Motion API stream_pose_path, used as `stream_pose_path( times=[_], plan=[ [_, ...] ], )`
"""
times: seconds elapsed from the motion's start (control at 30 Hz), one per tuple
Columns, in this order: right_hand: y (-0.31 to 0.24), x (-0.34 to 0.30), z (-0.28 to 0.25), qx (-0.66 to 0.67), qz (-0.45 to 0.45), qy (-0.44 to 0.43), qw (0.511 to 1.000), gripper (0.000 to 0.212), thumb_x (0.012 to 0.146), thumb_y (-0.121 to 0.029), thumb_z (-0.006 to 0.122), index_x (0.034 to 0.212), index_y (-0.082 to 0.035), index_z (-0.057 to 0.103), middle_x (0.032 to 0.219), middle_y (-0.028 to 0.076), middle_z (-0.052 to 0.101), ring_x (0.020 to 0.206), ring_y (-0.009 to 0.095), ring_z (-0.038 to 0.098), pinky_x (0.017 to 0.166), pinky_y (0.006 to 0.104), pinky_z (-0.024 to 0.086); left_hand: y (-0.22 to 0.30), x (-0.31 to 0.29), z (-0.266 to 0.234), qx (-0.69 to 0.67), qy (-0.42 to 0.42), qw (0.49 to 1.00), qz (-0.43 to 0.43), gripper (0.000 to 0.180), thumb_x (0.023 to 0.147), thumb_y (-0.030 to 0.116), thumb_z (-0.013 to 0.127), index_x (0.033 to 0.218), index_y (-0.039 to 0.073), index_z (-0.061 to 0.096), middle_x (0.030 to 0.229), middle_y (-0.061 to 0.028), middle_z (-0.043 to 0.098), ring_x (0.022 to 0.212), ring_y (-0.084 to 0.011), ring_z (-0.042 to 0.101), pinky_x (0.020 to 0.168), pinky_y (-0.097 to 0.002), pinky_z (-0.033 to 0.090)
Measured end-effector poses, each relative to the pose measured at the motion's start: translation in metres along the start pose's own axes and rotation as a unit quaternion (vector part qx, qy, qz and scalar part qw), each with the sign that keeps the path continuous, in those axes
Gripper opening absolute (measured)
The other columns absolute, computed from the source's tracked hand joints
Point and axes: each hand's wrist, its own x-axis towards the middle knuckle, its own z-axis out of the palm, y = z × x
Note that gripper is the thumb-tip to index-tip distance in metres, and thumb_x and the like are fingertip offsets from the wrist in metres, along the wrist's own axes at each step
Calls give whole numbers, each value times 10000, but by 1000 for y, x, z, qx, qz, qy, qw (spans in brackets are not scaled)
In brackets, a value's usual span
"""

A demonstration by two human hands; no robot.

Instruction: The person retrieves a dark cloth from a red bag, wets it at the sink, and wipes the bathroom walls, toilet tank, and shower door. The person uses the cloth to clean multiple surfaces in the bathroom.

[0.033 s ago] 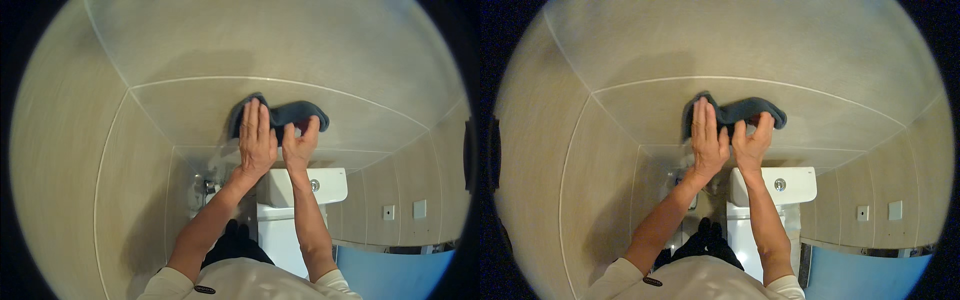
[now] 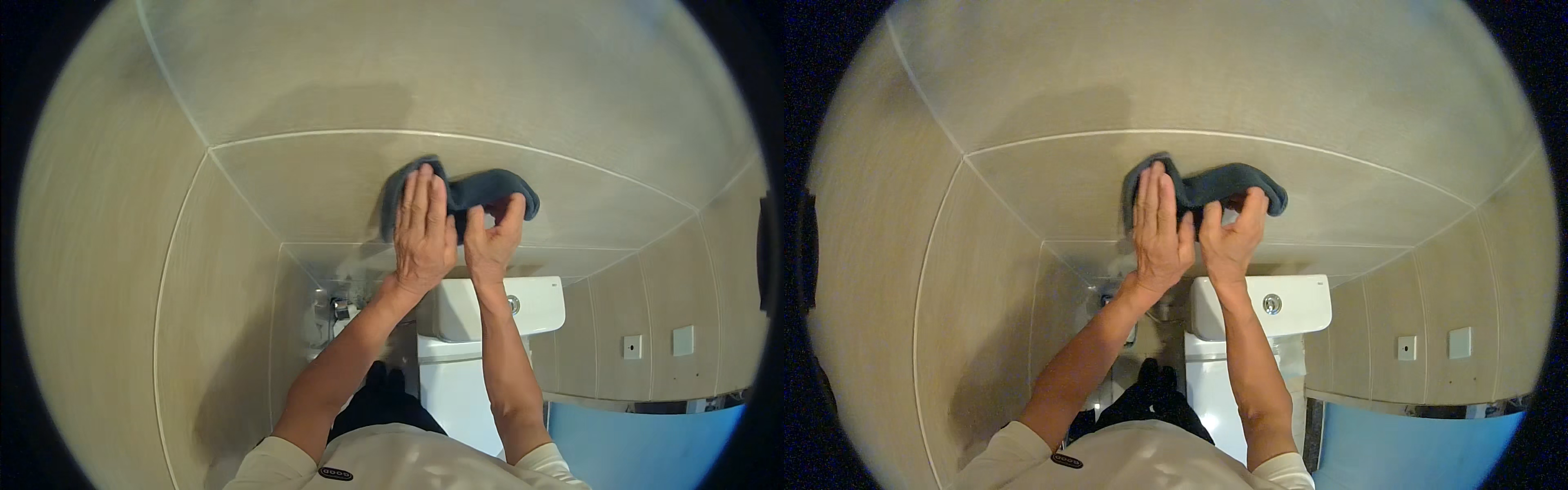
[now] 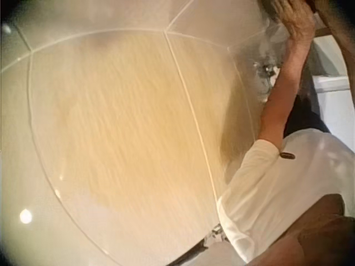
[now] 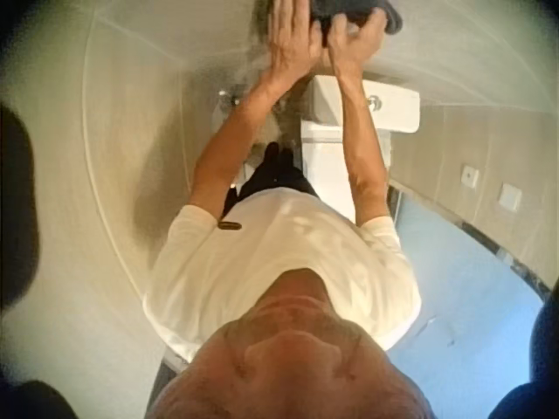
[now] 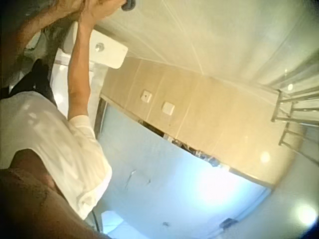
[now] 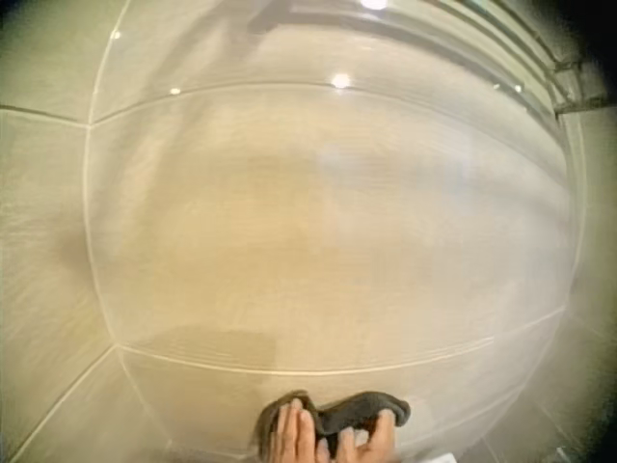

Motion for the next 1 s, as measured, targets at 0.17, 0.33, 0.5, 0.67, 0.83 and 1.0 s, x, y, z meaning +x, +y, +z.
stream_pose_path(
  times=[0.17,0.33,0.5,0.67,0.83,1.0],
  plan=[
    [-13,7,2,-31,-41,-35,998,209,737,-33,620,894,-2,486,808,140,486,723,295,499,658,382,419,-23,-4,2,6,72,997,15,688,802,39,527,1404,-72,213,1389,-287,347,1281,-450,349,1075,-490,258],
    [-56,-4,45,-25,-181,-162,970,283,735,-42,629,1000,-19,533,861,194,489,778,371,497,665,443,423,-61,4,-49,74,155,976,-135,650,844,66,476,1406,-86,186,1410,-284,305,1311,-428,302,1096,-456,226],
    [-86,-1,73,51,-161,-160,973,327,729,-34,617,1050,-39,550,868,193,508,797,384,511,679,448,429,-87,26,-81,47,232,954,-187,709,839,91,563,1417,-49,178,1407,-252,326,1311,-379,322,1082,-418,259],
    [-62,21,41,15,-154,-83,984,376,736,-4,606,1103,-8,526,884,194,495,835,376,510,703,432,440,-54,52,-64,-28,177,980,-87,640,832,101,606,1370,-43,292,1400,-228,353,1318,-364,327,1088,-409,259],
    [-23,60,-25,-31,-109,23,993,341,730,4,627,1052,-2,513,848,148,514,785,300,540,702,391,457,-12,62,-14,-7,64,994,90,545,788,62,657,1267,-45,422,1371,-245,389,1272,-391,385,1059,-423,313],
    [1,68,-73,-149,-125,28,980,506,708,-40,664,1181,12,492,1086,242,454,953,370,483,844,438,409,22,60,5,39,-53,992,112,543,732,91,693,1220,-51,502,1392,-243,362,1279,-418,358,1042,-463,320]
  ],
)
